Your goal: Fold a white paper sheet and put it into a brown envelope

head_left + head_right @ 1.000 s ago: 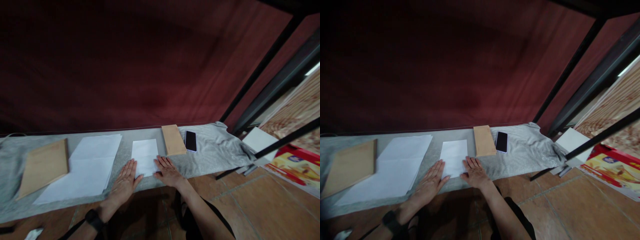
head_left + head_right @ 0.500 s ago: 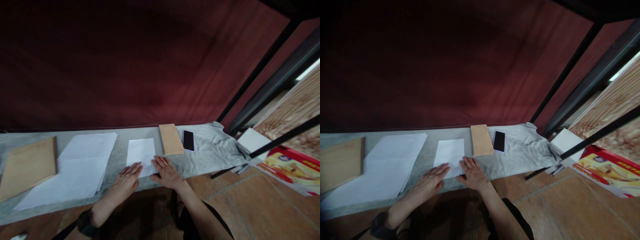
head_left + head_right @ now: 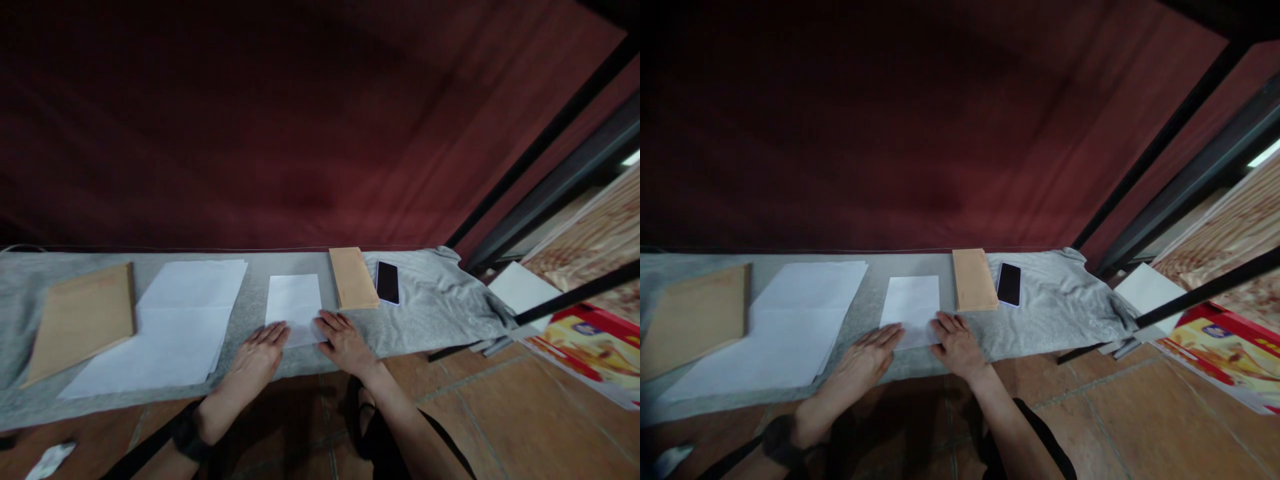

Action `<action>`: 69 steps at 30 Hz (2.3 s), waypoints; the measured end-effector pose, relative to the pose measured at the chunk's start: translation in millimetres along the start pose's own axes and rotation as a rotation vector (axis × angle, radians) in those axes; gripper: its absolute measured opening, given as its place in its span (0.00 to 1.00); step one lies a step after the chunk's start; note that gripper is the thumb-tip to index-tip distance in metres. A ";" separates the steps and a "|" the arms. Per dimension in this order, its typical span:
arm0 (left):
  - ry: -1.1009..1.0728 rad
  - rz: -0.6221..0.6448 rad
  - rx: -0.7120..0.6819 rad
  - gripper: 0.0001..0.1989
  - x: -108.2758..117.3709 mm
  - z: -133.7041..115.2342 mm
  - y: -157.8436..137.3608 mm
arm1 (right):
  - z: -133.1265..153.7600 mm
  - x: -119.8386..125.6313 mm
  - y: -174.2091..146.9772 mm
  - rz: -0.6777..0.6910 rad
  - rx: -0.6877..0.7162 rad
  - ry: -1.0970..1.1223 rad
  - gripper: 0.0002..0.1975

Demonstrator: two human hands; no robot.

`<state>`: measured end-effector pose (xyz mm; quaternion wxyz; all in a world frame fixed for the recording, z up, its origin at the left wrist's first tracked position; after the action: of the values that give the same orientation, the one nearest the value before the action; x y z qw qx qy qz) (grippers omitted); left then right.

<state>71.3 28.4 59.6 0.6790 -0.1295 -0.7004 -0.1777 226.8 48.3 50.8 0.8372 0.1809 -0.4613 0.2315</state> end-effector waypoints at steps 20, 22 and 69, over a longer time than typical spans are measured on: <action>-0.381 0.025 0.162 0.17 -8.9 61.9 -7.4 | 11.8 12.5 4.4 0.020 0.035 0.183 0.20; -0.402 0.044 0.149 0.15 -11.9 64.9 -6.8 | 14.4 12.9 4.8 0.028 0.038 0.216 0.19; -0.587 0.119 0.363 0.18 -9.6 83.9 13.7 | -6.8 18.7 28.6 -0.072 -0.202 0.277 0.12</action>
<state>1.5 77.0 49.8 0.4697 -0.0927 -0.8773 0.0345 224.4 79.7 65.9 0.9144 0.0784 -0.3556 0.1767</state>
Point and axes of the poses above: each hand's wrist, its own y-axis towards the middle knuckle, its own x-axis out of the back of the hand, z = x × y, the point moved 10 cm from there along y, towards the middle knuckle, and after that the axes turned 11 degrees about y, right-handed, at the moved point
